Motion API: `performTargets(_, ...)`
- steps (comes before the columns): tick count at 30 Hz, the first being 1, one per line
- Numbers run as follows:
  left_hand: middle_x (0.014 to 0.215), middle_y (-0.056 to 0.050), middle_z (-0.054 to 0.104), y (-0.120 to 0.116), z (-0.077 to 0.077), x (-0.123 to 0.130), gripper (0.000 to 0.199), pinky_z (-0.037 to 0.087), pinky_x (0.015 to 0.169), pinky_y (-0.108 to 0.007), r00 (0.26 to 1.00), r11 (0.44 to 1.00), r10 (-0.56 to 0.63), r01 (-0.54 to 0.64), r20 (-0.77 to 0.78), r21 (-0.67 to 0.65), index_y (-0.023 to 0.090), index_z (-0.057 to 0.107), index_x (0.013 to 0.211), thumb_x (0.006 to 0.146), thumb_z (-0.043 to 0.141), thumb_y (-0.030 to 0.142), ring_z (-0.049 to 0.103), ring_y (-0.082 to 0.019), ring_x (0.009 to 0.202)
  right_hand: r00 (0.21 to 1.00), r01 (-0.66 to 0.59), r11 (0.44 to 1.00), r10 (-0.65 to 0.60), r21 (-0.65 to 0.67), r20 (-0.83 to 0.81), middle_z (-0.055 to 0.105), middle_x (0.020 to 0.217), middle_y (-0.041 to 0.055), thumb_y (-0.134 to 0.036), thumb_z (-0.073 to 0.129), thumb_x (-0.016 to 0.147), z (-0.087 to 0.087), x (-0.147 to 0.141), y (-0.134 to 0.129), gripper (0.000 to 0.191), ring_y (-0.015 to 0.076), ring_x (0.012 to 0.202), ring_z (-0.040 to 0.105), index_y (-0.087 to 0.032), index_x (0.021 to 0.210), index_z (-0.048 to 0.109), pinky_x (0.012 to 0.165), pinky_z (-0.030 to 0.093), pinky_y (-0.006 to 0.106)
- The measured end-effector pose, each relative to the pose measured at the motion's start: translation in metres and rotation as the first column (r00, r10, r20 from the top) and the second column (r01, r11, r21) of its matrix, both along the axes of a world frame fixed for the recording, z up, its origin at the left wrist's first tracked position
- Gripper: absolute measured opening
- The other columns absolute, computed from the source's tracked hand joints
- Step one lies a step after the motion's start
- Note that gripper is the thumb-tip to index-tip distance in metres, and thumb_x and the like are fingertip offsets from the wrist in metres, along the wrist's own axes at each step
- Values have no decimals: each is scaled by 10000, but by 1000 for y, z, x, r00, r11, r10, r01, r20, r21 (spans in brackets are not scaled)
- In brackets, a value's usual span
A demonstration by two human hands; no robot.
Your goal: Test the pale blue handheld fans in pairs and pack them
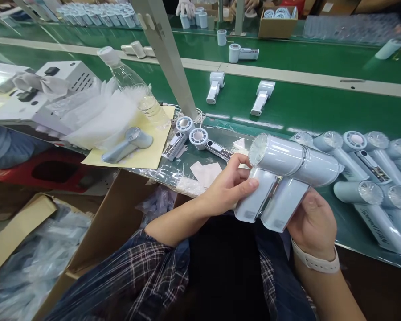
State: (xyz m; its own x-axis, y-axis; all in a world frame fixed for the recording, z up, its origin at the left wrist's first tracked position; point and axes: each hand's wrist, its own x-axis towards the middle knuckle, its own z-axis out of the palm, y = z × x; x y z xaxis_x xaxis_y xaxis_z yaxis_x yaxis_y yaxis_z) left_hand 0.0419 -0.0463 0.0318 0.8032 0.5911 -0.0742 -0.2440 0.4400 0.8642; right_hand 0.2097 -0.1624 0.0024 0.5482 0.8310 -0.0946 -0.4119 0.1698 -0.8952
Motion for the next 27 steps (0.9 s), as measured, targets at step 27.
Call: performTargets(27,1001,-65,801,16,-19,-1,637,604,841,-315,998,998,59,-59,-1,-35,199,587,1105,721,985,516,781,-203,920,993,-29,997,37,72,-110,814,1008,48,-453,800,900,17,-1,18,300,255,853,774,-283,1148,794,725,677,422)
